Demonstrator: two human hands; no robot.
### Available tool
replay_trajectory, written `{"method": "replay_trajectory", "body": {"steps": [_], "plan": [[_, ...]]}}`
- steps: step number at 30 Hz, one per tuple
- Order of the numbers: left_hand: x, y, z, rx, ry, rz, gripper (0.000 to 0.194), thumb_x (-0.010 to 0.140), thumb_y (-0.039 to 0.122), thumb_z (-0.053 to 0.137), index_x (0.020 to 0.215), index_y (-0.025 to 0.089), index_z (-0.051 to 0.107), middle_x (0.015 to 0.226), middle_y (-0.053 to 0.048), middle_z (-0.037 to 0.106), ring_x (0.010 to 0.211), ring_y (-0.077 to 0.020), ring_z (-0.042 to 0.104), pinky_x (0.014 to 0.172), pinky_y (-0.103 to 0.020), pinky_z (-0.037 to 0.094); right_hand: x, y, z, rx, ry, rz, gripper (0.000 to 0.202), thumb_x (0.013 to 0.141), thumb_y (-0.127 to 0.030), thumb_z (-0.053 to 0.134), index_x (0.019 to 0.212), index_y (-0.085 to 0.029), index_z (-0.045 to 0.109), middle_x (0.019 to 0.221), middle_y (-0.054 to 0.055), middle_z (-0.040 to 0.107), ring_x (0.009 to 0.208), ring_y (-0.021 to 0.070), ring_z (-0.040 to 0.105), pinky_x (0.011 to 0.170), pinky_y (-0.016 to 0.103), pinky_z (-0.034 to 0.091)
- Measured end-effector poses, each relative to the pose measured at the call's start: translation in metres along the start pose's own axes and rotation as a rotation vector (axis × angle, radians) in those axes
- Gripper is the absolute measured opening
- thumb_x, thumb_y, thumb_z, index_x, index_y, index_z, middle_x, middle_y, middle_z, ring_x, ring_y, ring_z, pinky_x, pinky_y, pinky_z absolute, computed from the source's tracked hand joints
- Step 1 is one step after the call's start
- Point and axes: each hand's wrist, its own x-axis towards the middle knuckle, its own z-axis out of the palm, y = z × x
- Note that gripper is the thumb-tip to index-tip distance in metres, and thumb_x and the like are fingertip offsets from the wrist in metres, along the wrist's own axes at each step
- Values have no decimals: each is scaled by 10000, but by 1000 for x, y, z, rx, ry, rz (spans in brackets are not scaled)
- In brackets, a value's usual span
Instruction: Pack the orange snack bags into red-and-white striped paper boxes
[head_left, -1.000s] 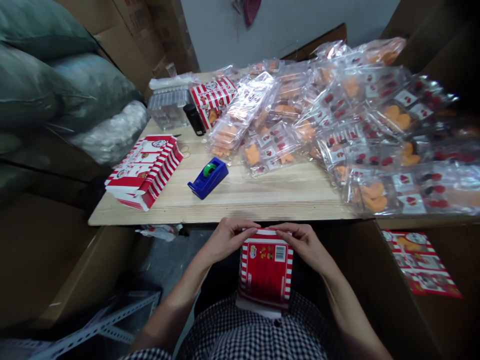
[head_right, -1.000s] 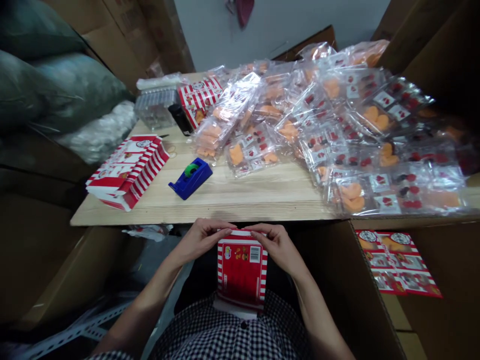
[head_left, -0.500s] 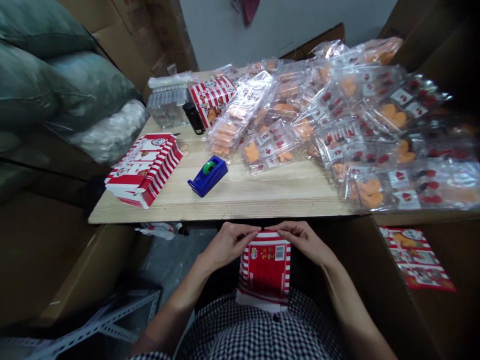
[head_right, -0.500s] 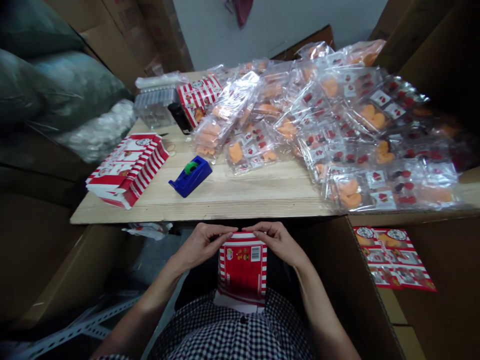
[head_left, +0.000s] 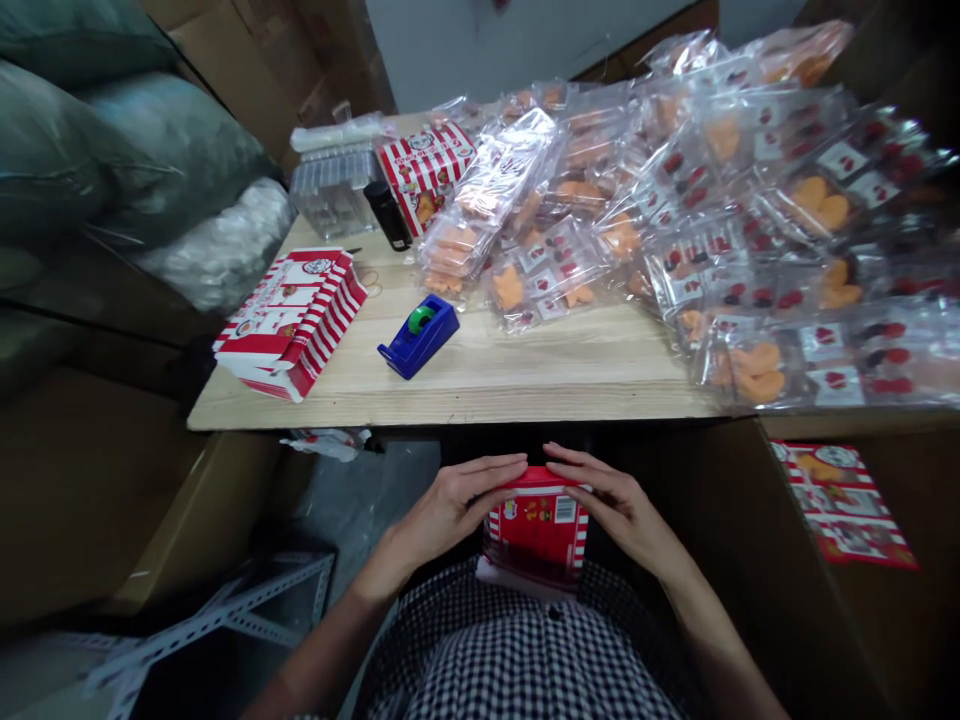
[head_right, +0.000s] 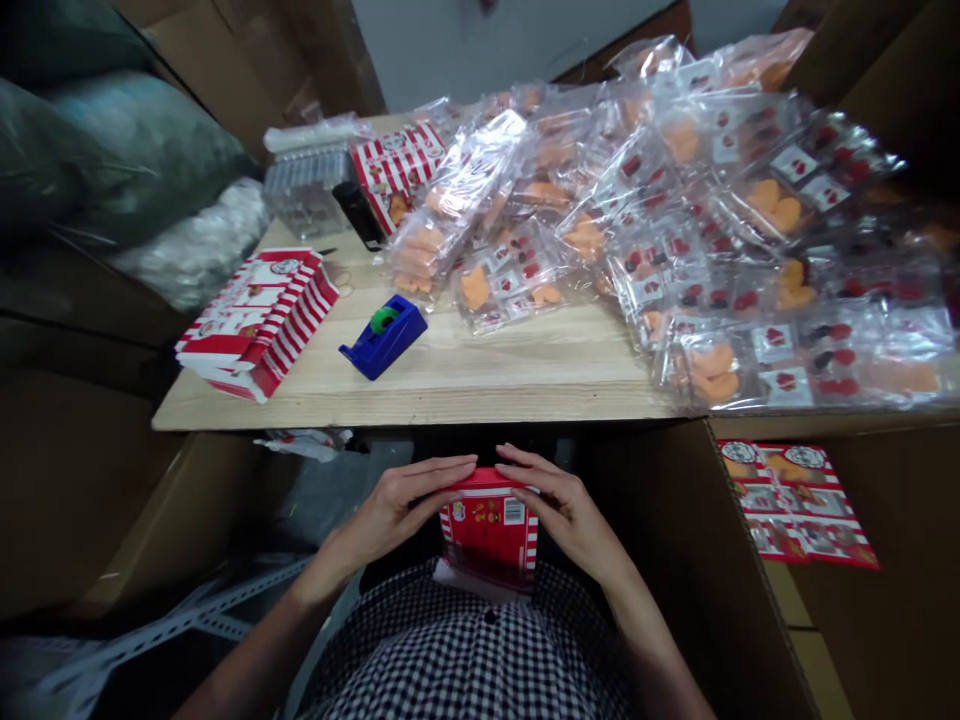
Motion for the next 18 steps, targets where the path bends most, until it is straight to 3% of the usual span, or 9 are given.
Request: {"method": "replay_trajectory", "body": {"steps": [6,9,11,12,15,16,18], "plan": [[-6,-12,6,-5,25,14,422,973,154,518,1349,317,622,1357,-58,661,1248,-224,637,1072,-417,515,11,11,17,76,101,-43,225,919,-341,695,1131,-334,768,1310,58,671,1238,282,602,1052,470,484],[1,-9,-3,-39,23,-9,392,988,187,505,1336,309,639,1328,-60,682,1237,-219,639,1072,-403,502,23,9,20,66,148,-95,167,917,-316,697,1052,-311,795,1135,72,728,1093,270,662,954,425,528],[12,-8,-24,-26,84,-41,399,964,226,571,1353,299,626,1347,-70,668,1258,-232,617,1091,-403,470,27,3,18,40,165,-136,153,916,-305,695,1025,-303,801,1061,75,734,1026,267,674,900,407,540],[19,-10,-40,2,189,-60,416,944,250,610,1358,290,618,1364,-78,653,1272,-240,600,1102,-406,449,27,0,16,25,180,-149,153,915,-302,693,1023,-302,801,1059,77,732,1020,269,672,889,404,541],[41,-30,-98,153,712,-151,408,893,323,671,1288,233,624,1367,-104,618,1294,-254,547,1106,-407,407,23,-7,8,-13,263,-166,156,901,-302,702,1023,-307,800,1093,82,723,1040,282,662,894,410,535],[49,-41,-118,215,814,-218,383,873,343,682,1228,206,636,1341,-111,618,1303,-258,521,1095,-402,402,21,-8,5,-21,293,-165,159,896,-303,707,1025,-310,800,1103,84,721,1049,289,659,898,416,534],[62,-63,-151,232,757,-349,269,853,365,680,1025,158,681,1157,-116,678,1175,-261,570,1009,-383,441,17,-8,2,-32,338,-165,163,885,-307,715,1024,-313,799,1110,88,719,1055,301,657,902,434,534]]}}
